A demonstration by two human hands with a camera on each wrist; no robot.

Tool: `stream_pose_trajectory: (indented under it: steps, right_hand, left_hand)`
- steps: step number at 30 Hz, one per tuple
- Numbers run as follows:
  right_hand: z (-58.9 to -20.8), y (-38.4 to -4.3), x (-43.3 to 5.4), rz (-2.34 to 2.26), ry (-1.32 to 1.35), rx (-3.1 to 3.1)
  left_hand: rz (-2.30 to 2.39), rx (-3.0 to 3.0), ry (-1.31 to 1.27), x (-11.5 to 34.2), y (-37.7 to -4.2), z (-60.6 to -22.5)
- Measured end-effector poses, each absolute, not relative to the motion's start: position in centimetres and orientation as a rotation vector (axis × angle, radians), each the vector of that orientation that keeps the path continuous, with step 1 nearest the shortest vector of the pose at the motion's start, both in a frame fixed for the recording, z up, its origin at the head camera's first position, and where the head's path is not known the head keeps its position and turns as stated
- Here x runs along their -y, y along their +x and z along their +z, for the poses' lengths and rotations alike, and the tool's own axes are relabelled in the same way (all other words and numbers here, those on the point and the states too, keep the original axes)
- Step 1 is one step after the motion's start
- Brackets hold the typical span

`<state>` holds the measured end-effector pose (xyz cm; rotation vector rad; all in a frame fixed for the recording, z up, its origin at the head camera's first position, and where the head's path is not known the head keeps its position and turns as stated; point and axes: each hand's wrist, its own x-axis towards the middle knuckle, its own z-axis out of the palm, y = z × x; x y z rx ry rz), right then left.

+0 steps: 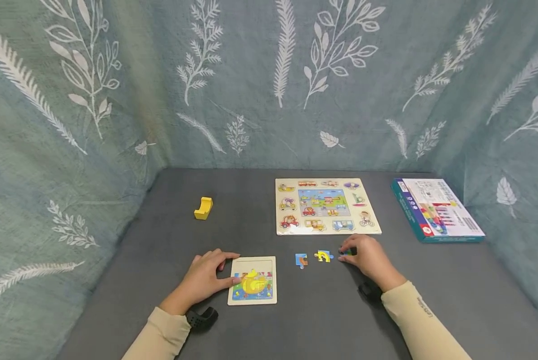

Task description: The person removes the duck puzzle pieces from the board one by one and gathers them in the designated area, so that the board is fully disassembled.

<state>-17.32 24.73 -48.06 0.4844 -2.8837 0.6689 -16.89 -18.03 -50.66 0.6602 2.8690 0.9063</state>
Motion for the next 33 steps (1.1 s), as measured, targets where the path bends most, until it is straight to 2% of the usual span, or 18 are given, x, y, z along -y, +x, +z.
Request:
stream_pose_trajectory:
  steps: [5,12,16,23,33]
  right_hand:
    - [-46.4,-16.1,-21.3,0.751,0.491,2.745]
    - [-44.4,-14.8,-9.5,1.209,0.842,2.787]
    - [-45.7,-15.2,-4.8,1.123,0.939,3.019]
    - [-47.8,-14.8,-3.5,0.741,1.043,3.015]
    - [-48.0,-15.0,-3.4,1.087,0.9,2.967]
  left_hand:
    - [0.878,-2.841,0.676,18.7,-16.5,-50.5]
    - [0.818,-2.876,0.733,19.4,-16.2,-50.3]
    - [0.804,-2.9,0.785,19.2,-16.5,-50.4]
    - [0.787,-2.916,0.841,18.5,-16.6,-50.3]
    - [0.767,-2.915,0.807,18.7,-16.4,-49.9]
